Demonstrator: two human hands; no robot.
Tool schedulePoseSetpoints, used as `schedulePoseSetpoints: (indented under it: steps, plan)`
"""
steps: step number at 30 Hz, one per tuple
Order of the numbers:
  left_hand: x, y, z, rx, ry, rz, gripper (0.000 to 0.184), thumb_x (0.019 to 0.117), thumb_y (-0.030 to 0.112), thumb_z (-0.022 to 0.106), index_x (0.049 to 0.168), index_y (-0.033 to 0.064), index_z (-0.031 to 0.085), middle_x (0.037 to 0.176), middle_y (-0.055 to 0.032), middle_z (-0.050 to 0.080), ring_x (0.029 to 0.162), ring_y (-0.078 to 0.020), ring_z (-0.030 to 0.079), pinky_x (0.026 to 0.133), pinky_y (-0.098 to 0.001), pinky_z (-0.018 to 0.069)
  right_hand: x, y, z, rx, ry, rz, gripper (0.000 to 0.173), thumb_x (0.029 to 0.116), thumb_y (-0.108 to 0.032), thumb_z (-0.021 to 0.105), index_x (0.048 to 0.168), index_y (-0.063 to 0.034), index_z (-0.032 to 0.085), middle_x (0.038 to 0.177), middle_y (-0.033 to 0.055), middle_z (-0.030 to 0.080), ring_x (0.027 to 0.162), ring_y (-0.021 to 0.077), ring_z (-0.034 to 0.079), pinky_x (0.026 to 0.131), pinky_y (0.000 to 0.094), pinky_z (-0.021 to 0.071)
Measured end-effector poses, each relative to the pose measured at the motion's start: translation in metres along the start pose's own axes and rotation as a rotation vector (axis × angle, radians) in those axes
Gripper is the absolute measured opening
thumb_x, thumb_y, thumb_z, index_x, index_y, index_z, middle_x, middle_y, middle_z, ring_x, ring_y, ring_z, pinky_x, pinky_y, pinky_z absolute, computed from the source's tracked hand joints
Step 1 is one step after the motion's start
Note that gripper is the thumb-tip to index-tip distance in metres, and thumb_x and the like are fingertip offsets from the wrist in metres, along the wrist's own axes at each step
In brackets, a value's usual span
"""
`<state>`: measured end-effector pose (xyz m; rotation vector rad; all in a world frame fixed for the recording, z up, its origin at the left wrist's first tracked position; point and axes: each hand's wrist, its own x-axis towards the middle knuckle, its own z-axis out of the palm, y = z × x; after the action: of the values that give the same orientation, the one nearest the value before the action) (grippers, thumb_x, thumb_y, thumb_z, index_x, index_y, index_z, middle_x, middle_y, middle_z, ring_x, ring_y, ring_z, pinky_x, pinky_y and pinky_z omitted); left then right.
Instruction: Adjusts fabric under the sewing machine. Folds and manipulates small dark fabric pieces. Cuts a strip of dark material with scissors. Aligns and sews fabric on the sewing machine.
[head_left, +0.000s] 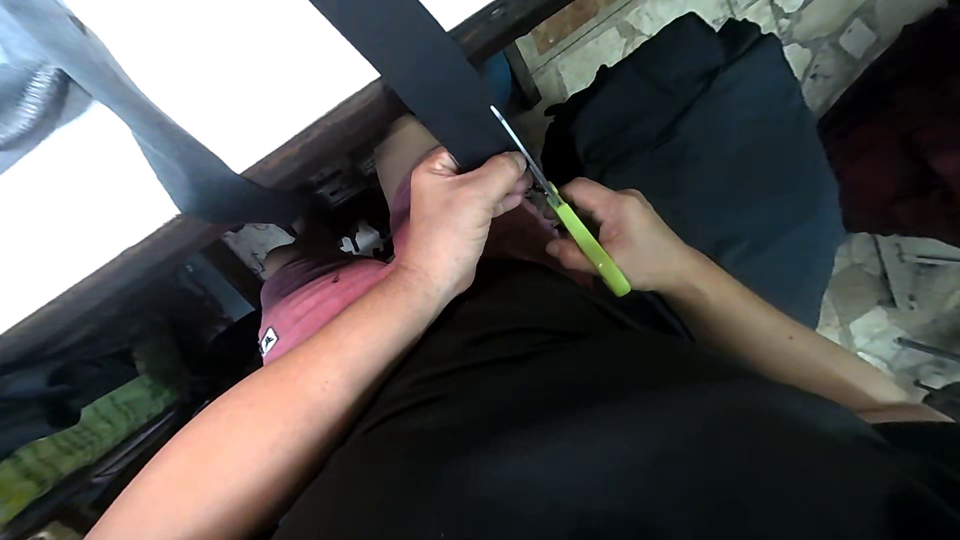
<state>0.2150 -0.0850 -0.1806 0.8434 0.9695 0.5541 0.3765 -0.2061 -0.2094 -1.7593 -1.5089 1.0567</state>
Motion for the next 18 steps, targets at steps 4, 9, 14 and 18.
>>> schedulePoseSetpoints:
  steps: [4, 9, 14, 18]
  plan:
    - [-0.0015, -0.0008, -0.0004, 0.009, -0.023, 0.01, 0.012, 0.0935, -0.006, 0.06, 0.094, 0.006, 0.062, 0.079, -0.0023, 0.071, 0.072, -0.0115, 0.071, 0.073, -0.0287, 0.0629, 0.0039, -0.0017, -0.001, -0.013, -0.036, -0.011, 0.051, 0.0893, -0.045, 0.07, 0.12, -0.0052, 0.06, 0.084, -0.0033, 0.062, 0.069, -0.0019, 0.057, 0.062, 0.0178, 0.0499]
    - [-0.0006, -0.001, -0.0034, -0.007, -0.044, -0.02, 0.012, 0.0938, -0.005, 0.059, 0.094, 0.0065, 0.063, 0.08, -0.0029, 0.072, 0.073, -0.0125, 0.072, 0.074, -0.0305, 0.0634, 0.0029, -0.0008, 0.0009, -0.009, -0.001, -0.016, 0.031, 0.0869, -0.026, 0.067, 0.109, -0.004, 0.064, 0.076, -0.0024, 0.06, 0.063, -0.0015, 0.054, 0.056, 0.0172, 0.0453]
    - [0.004, 0.0022, -0.0047, -0.009, -0.03, -0.025, 0.009, 0.0941, -0.001, 0.058, 0.097, 0.006, 0.062, 0.087, -0.0051, 0.072, 0.077, -0.0149, 0.073, 0.074, -0.0333, 0.0642, 0.0019, -0.0004, 0.0011, 0.006, -0.005, 0.009, 0.034, 0.0874, -0.031, 0.069, 0.109, -0.0054, 0.064, 0.075, -0.0038, 0.06, 0.062, -0.0022, 0.054, 0.056, 0.0169, 0.0453]
    - [0.0019, -0.0032, -0.0069, 0.022, -0.07, 0.039, 0.011, 0.0918, -0.003, 0.06, 0.097, 0.0051, 0.065, 0.085, -0.0046, 0.072, 0.076, -0.0138, 0.072, 0.072, -0.0317, 0.0633, 0.0049, -0.0017, 0.0004, 0.002, -0.04, -0.011, 0.049, 0.0892, -0.043, 0.07, 0.119, -0.0058, 0.06, 0.085, -0.0027, 0.062, 0.071, -0.0008, 0.058, 0.063, 0.019, 0.0503]
